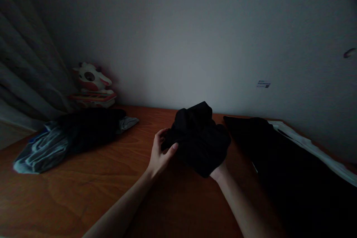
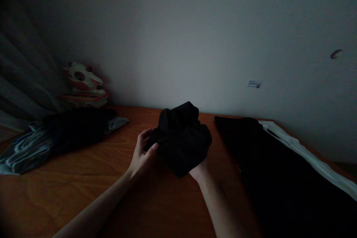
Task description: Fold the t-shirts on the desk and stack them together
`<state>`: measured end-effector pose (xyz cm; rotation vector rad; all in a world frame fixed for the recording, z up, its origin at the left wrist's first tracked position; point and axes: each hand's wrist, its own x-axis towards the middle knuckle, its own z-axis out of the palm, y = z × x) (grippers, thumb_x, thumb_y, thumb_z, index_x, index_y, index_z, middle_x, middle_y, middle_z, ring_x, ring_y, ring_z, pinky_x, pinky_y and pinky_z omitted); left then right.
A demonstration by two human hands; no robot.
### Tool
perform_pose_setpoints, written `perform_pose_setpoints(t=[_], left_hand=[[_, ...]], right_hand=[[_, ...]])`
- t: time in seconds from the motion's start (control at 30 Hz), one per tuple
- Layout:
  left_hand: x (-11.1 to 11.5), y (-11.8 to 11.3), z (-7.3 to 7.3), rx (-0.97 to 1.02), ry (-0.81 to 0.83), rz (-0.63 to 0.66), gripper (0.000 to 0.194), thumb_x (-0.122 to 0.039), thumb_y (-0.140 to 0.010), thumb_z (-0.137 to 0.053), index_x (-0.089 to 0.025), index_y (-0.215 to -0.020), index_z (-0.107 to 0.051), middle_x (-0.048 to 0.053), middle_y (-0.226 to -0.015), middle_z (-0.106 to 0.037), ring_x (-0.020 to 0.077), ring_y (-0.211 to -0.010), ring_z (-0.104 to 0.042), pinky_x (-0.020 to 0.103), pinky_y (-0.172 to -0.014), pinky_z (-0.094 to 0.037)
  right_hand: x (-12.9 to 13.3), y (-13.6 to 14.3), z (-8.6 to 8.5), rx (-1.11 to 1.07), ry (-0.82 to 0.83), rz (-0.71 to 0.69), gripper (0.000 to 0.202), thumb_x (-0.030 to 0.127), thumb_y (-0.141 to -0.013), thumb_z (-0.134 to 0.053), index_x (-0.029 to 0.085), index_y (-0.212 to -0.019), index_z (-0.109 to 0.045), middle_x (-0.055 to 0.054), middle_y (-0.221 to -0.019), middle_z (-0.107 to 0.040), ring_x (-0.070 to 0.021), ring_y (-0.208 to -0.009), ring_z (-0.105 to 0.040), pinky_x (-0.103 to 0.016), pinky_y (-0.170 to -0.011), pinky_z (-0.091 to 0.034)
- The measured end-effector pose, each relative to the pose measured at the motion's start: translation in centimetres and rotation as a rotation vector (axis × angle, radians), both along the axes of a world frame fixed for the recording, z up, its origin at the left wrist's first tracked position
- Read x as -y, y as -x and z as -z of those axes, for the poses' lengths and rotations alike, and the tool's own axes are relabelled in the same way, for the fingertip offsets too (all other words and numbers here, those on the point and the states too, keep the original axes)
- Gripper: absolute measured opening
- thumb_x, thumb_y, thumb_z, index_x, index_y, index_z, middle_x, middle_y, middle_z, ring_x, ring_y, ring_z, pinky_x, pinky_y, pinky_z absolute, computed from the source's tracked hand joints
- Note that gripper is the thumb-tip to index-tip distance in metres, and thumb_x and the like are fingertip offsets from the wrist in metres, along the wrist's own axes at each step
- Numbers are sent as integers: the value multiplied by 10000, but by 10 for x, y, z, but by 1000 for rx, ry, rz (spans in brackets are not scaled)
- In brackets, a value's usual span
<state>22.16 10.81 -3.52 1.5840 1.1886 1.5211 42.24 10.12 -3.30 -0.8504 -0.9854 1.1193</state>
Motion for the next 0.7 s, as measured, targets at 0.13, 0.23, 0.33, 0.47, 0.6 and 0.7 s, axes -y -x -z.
perform_pose_setpoints(t=[0.13, 0.23, 0.33, 0.47, 0.6, 0.7], left_hand=[[-10, 3, 9, -86, 163, 141, 683, -536, -769, -763, -211, -1331, -553, 92, -1216, -706, 280, -1127, -666, 399, -981, -528], [-18, 8, 13, -146, 151, 126, 448, -476, -794, -740, -192, -1135, -685, 61, -1024, -754, 258, -971, -702, 364, -890, -548], [-26, 13, 14, -43, 153, 82, 328, -464, -805, -716, -176, -961, -729, 43, -884, -752, 231, -844, -701, 332, -791, -551], [-30, 13, 9, 302, 257, 39, 403, -498, -744, -786, -166, -965, -738, 59, -933, -773, 235, -887, -716, 325, -803, -563], [-27, 8, 3, 607, 396, 182, 518, -576, -784, -745, -159, -1091, -715, 120, -1091, -771, 286, -1067, -713, 388, -940, -561], [-19, 5, 3, 553, 340, 325, 605, -505, -773, -789, -200, -1268, -623, 125, -1281, -708, 306, -1230, -645, 415, -1038, -521]], right_hand=[[-1, -2, 13, -149, 147, -77, 494, 660, -703, -740, 342, -1081, -754, -30, -1186, -765, -307, -1137, -694, -546, -1019, -532], [-6, -7, 19, -263, 202, -67, 651, 827, -736, -583, 327, -1117, -755, -61, -1219, -753, -335, -1200, -664, -579, -1019, -519], [-14, -18, 16, -343, 191, 30, 792, 888, -790, -431, 313, -1262, -703, -82, -1292, -719, -337, -1256, -633, -569, -1021, -521], [-24, -32, 17, -244, 140, 252, 852, 787, -779, -594, 303, -1474, -501, -86, -1348, -680, -316, -1247, -637, -515, -988, -552], [-23, -34, 26, 66, 57, 354, 1101, 610, -671, -813, 289, -1578, -278, -126, -1454, -586, -305, -1320, -576, -490, -1075, -492], [-17, -25, 30, 264, 24, 254, 1054, 592, -683, -815, 230, -1547, -331, -161, -1519, -514, -305, -1395, -501, -490, -1159, -404]])
